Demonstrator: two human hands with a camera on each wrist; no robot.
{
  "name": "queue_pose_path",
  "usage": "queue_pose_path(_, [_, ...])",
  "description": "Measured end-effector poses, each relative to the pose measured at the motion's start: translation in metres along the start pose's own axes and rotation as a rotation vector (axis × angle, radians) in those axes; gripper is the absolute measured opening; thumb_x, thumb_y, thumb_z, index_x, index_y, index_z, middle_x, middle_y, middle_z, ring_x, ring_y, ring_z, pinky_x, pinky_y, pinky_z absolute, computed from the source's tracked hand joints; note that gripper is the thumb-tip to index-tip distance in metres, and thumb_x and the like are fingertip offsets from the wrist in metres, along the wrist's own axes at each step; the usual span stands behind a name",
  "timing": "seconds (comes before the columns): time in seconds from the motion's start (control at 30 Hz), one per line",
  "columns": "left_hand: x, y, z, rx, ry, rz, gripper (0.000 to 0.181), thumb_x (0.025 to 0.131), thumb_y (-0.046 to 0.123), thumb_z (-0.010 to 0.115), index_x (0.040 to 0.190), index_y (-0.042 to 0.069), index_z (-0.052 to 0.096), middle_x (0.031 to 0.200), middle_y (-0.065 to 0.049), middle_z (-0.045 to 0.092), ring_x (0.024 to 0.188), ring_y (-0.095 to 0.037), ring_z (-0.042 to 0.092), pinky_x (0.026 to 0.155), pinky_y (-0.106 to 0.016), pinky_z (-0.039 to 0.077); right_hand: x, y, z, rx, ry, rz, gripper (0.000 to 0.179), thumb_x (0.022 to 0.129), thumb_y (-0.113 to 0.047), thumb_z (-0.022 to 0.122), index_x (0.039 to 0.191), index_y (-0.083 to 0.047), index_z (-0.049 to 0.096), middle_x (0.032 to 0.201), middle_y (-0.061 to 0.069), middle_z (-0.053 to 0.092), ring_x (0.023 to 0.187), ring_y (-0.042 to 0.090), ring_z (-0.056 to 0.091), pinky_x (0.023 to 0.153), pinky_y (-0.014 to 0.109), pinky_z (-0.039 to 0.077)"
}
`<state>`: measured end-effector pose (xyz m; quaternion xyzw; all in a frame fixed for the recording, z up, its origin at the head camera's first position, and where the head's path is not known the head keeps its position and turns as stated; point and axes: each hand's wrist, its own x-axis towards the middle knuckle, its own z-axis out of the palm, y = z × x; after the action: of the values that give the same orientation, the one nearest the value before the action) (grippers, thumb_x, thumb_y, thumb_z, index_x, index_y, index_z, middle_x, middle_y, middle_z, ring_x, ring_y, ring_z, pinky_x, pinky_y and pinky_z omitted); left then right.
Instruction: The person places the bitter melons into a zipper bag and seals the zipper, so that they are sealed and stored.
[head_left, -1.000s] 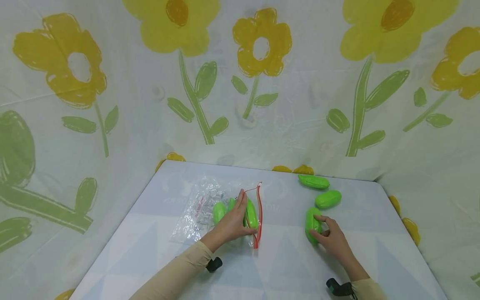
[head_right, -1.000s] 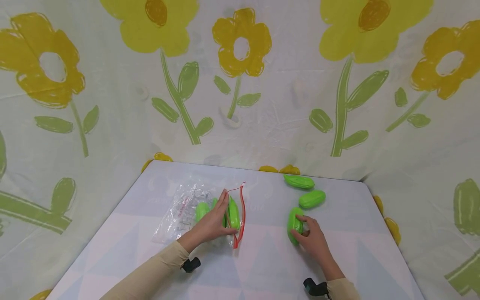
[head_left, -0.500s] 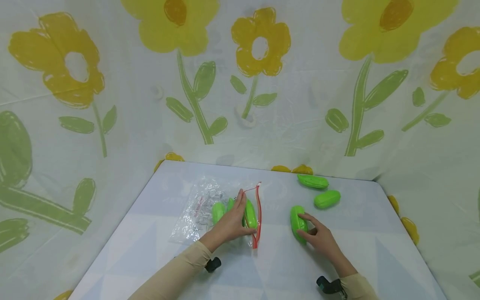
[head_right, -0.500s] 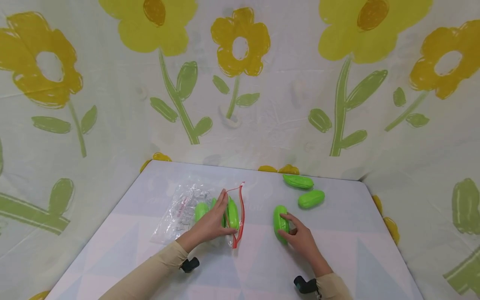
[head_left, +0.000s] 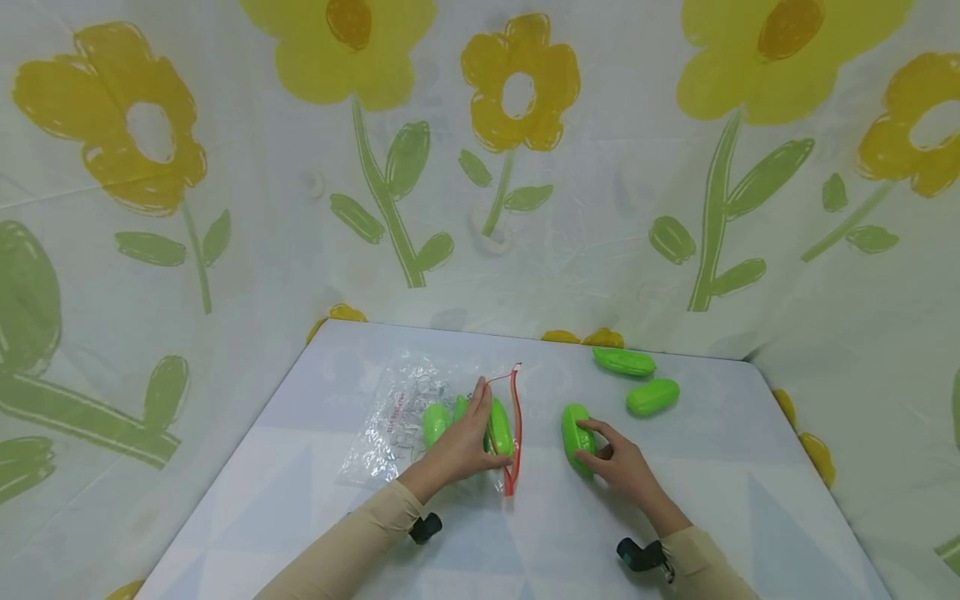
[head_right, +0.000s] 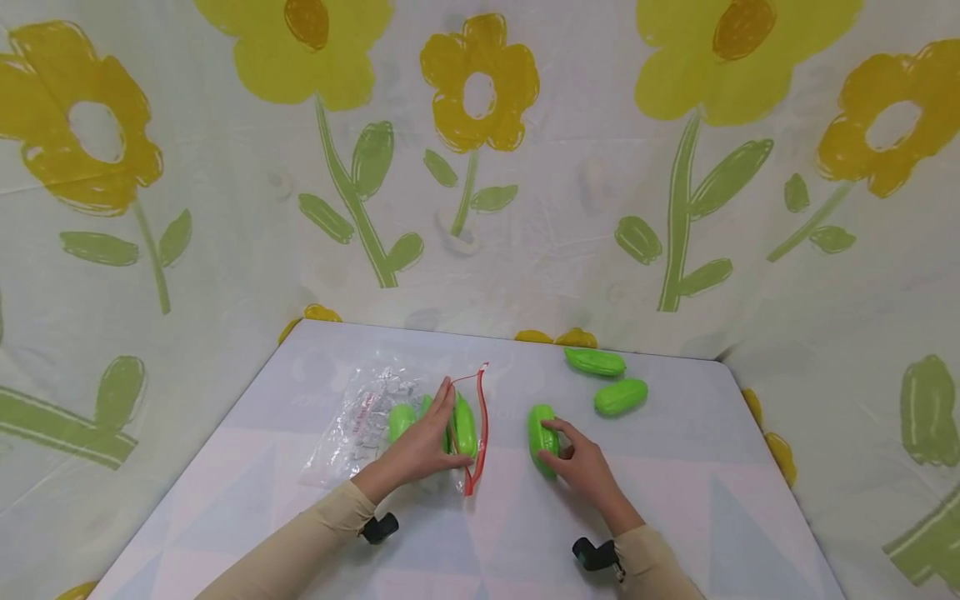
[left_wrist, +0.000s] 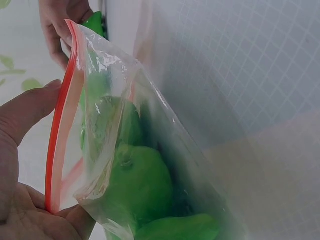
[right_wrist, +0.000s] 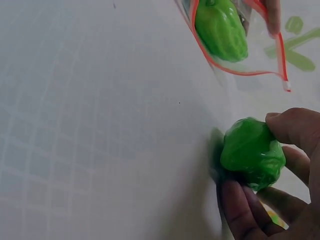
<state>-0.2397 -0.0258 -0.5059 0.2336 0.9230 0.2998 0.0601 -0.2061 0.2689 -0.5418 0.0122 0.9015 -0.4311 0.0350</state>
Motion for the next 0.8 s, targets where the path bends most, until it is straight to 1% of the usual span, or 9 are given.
queue_pose_path(0.2, [0.000, -0.002, 0.000, -0.004, 0.010, 0.014, 0.125, 0.080, 0.043, 0.087, 0.162, 0.000, 0.003, 0.170, -0.016, -0.004, 0.141, -0.037, 0.043, 0.103, -0.043, 0.050, 0.004, -0.003, 0.005, 0.003, 0.010, -0.011, 0.053, 0.092, -0.025, 0.077, 0.142, -0.020, 0.059, 0.092, 0.006, 0.063, 0.072, 0.018, 0.054, 0.057, 0.032, 0.047])
queue_pose_path(0.47, [0.000, -0.003, 0.000, -0.003, 0.006, 0.016, 0.126, 0.079, 0.043, 0.087, 0.162, 0.001, 0.003, 0.170, -0.012, -0.007, 0.143, -0.037, 0.040, 0.105, -0.042, 0.048, 0.007, -0.005, 0.011, 0.003, 0.024, -0.035, 0.054, 0.091, -0.021, 0.077, 0.142, -0.017, 0.058, 0.107, 0.009, 0.064, 0.072, 0.017, 0.055, 0.056, 0.031, 0.048])
queue_pose_path(0.6, [0.000, -0.003, 0.000, -0.001, 0.002, 0.009, 0.126, 0.079, 0.043, 0.087, 0.163, 0.002, 0.002, 0.170, -0.010, -0.009, 0.141, -0.036, 0.043, 0.103, -0.041, 0.050, 0.007, -0.006, 0.012, 0.002, 0.034, -0.056, 0.054, 0.091, -0.020, 0.077, 0.141, -0.014, 0.059, 0.104, 0.009, 0.064, 0.070, 0.016, 0.054, 0.055, 0.030, 0.047])
queue_pose_path(0.8, [0.000, -0.004, 0.001, 0.006, 0.013, 0.019, 0.126, 0.079, 0.045, 0.087, 0.162, -0.001, 0.004, 0.170, -0.012, -0.008, 0.141, -0.037, 0.043, 0.102, -0.042, 0.050, 0.008, -0.008, 0.012, -0.014, 0.036, -0.058, 0.055, 0.092, -0.021, 0.076, 0.143, -0.014, 0.057, 0.091, 0.006, 0.062, 0.068, 0.016, 0.053, 0.054, 0.029, 0.046])
